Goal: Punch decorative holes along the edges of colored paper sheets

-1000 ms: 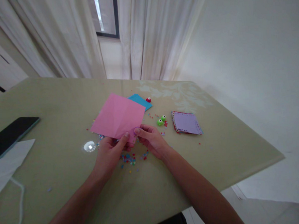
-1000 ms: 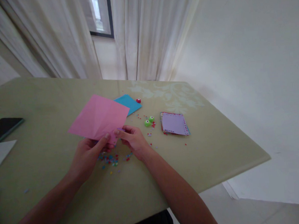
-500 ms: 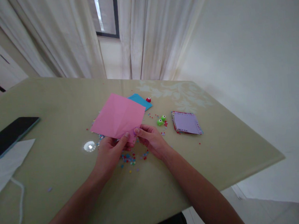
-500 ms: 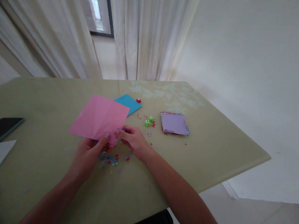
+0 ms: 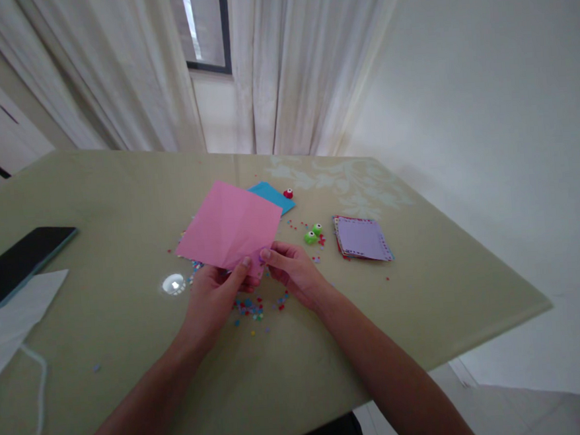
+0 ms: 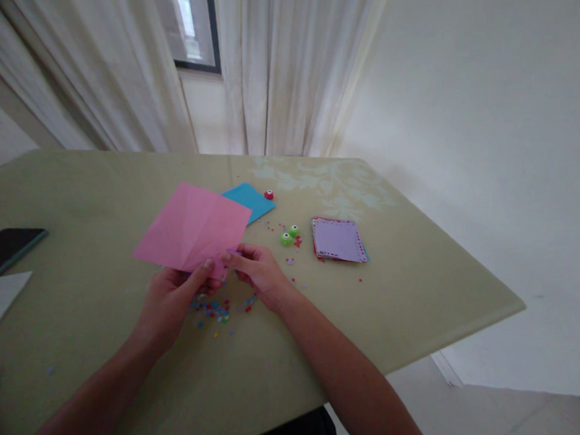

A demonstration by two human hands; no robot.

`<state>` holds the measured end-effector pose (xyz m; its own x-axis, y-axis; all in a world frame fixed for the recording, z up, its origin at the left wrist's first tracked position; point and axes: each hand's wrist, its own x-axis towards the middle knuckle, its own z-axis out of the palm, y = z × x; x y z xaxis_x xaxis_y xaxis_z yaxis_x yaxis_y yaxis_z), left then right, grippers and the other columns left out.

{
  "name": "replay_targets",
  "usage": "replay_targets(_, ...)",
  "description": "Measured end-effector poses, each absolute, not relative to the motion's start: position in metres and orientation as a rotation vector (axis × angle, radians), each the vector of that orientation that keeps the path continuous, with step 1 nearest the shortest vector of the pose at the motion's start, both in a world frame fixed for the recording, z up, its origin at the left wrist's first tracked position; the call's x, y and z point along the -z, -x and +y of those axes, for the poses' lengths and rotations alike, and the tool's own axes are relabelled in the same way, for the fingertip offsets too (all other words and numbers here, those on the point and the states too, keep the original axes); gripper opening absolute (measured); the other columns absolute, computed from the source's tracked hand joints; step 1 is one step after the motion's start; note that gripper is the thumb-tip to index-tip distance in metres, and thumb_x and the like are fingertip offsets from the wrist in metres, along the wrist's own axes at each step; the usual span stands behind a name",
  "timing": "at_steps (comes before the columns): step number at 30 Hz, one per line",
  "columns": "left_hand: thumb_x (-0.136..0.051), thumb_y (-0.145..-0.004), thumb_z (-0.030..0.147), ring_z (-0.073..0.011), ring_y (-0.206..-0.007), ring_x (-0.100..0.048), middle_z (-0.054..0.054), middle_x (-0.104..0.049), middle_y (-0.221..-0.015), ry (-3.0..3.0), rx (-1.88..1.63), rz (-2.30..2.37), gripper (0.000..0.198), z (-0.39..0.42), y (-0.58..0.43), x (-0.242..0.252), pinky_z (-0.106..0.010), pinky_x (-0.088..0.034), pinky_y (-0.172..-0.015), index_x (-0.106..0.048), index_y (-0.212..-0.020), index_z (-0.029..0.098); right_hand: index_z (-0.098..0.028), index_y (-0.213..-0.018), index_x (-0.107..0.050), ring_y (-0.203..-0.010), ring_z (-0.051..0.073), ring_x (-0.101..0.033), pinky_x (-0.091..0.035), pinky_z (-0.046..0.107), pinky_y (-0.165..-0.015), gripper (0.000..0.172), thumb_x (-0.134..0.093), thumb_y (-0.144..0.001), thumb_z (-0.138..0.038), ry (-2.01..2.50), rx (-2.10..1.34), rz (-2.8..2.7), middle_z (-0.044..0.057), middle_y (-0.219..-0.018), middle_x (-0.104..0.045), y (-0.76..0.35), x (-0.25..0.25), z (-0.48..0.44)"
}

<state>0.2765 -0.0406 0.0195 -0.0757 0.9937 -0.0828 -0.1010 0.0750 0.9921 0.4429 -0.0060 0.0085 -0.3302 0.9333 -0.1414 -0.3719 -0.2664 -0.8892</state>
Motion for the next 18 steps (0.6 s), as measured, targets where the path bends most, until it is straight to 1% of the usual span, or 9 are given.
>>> replay_targets(4, -0.085, -0.076, 0.057, -0.0233, -0.064, -0.074, -0.007, -0.077, -0.070, -1.049, -1.250, 1.242, 0.043, -0.0413, -0.2758, -0.0187, -0.031, -0.062, -0.058, -0.078, -0.083, 0.015, -0.022, -0.089, -0.080, -0.074, 0.015, -0.055, -0.039, 0.028, -0.068, 0.041, -0.097, -0.068, -0.054, 0.860, -1.758, -0.990, 0.001, -0.085, -0.071, -0.4431, -0.0072, -0.0056)
replay_targets(7, -0.085, -0.076, 0.057, -0.0229, -0.063, -0.074, -0.007, -0.077, -0.070, -1.052, -1.249, 1.255, 0.043, -0.0408, -0.2757, -0.0175, -0.031, -0.062, -0.058, -0.078, -0.083, 0.015, -0.022, -0.086, -0.079, -0.073, 0.015, -0.053, -0.039, 0.029, -0.070, 0.039, -0.095, -0.070, -0.054, 0.848, -1.757, -1.007, 0.000, -0.082, -0.069, -0.4431, -0.0058, -0.0046)
replay_targets(11, -0.086, -0.075, 0.058, -0.0224, -0.063, -0.074, -0.007, -0.077, -0.071, -1.052, -1.257, 1.244, 0.044, -0.0405, -0.2764, -0.0187, -0.031, -0.061, -0.057, -0.078, -0.084, 0.015, -0.023, -0.085, -0.079, -0.072, 0.015, -0.051, -0.037, 0.030, -0.068, 0.040, -0.095, -0.069, -0.056, 0.868, -1.750, -1.012, 0.000, -0.080, -0.068, -0.4433, -0.0054, -0.0041)
replay_targets(18, -0.086, -0.076, 0.057, -0.0213, -0.063, -0.073, -0.007, -0.077, -0.071, -1.037, -1.256, 1.235, 0.044, -0.0415, -0.2767, -0.0200, -0.030, -0.061, -0.058, -0.078, -0.084, 0.015, -0.024, -0.087, -0.078, -0.076, 0.017, -0.054, -0.037, 0.030, -0.068, 0.042, -0.094, -0.070, -0.058, 0.870, -1.742, -1.041, 0.001, -0.082, -0.068, -0.4436, -0.0049, -0.0045)
